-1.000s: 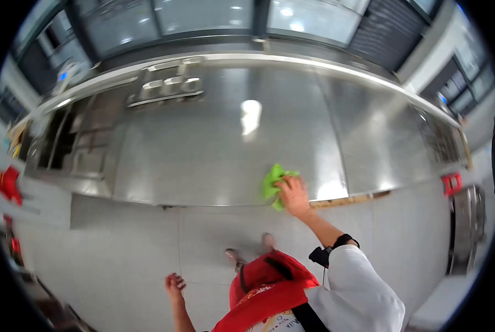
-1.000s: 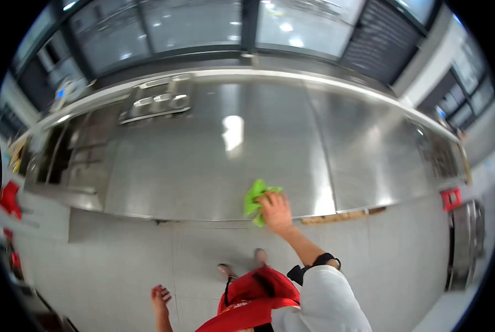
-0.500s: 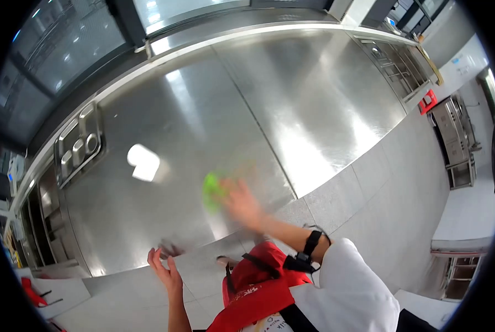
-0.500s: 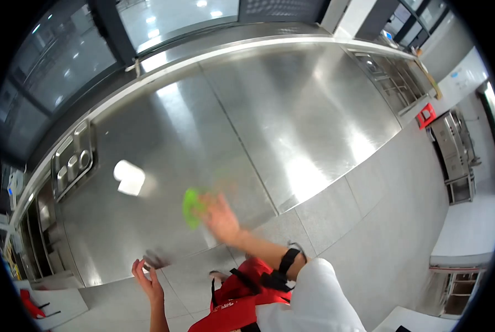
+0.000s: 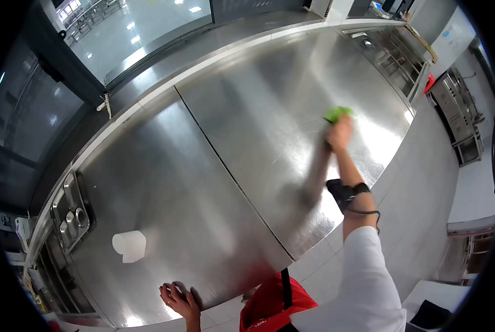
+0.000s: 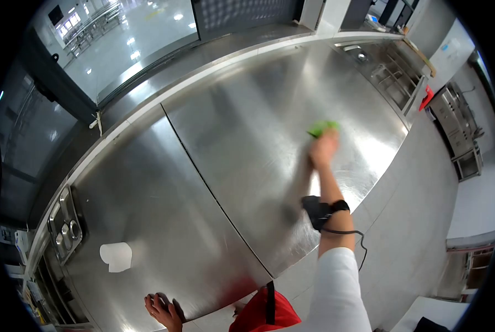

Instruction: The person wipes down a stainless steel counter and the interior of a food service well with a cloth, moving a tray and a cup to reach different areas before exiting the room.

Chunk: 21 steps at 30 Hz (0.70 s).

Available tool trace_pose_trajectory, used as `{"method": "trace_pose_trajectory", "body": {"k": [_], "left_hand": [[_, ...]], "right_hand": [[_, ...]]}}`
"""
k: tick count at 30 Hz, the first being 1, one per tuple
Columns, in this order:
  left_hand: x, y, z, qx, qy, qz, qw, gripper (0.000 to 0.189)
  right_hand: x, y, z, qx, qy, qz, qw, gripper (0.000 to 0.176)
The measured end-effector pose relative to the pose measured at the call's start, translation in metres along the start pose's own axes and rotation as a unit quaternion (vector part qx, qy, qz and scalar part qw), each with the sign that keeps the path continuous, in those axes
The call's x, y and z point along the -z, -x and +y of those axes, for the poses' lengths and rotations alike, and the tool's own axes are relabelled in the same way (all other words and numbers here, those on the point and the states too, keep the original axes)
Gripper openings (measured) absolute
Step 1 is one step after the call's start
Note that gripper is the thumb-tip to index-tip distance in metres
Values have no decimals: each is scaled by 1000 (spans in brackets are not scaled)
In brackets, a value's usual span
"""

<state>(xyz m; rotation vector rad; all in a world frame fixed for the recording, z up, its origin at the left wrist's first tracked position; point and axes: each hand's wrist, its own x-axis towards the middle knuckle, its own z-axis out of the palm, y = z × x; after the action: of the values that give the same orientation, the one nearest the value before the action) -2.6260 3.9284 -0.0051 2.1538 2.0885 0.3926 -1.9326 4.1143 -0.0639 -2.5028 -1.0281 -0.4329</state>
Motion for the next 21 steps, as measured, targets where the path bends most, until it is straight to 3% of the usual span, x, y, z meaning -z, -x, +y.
{"method": "trace_pose_trajectory", "body": {"k": [1,2,3,4,7,9,10,11,12,13,16,17,19,21], "left_hand": [[-2,-2,0,1,1,-2,1000,49],[-3,-2,0,2,3,-3,1000,49],[-3,0,0,3,5,-5,1000,50],[-3,0,0,2,14,0,1000,50],[-13,4,-11,2,-24,2,1000,52],[-6,1,-4,16,-28,-15,999,54],[-6,2,-4,21,-31,-20,999,54],[-8,3,-4,29,-35,-23,999,54],[-12,3,-7,18,-33,-11,999,53],[-17,2,-11,10,-32,3,999,51],[-11,7,-10,2,-1,17,1000,48],[-9,4,-6,-6,17,19,1000,47],[-6,3,-4,-9,18,17,1000,45],[-11,3,-5,7,-5,10,1000,45]], "right_hand": [[-14,11,-47,94,-69,-33,993,34],[-2,19,-117,91,-165,-99,977,33],[-14,51,-158,230,-203,16,952,35],[22,78,-200,299,-199,-41,932,37],[65,142,-222,503,-253,-167,809,43],[55,114,-181,481,-182,-179,839,41],[44,85,-153,332,-200,-156,908,38],[35,46,-118,232,-197,-134,943,34],[6,14,-71,68,-228,-146,960,31],[13,-16,-40,95,-74,-107,987,32],[13,-25,-47,162,-7,2,987,34],[20,-12,-69,160,-27,-161,974,37],[44,42,-101,317,-43,-106,942,42],[63,44,-102,314,-31,-129,940,43]]}}
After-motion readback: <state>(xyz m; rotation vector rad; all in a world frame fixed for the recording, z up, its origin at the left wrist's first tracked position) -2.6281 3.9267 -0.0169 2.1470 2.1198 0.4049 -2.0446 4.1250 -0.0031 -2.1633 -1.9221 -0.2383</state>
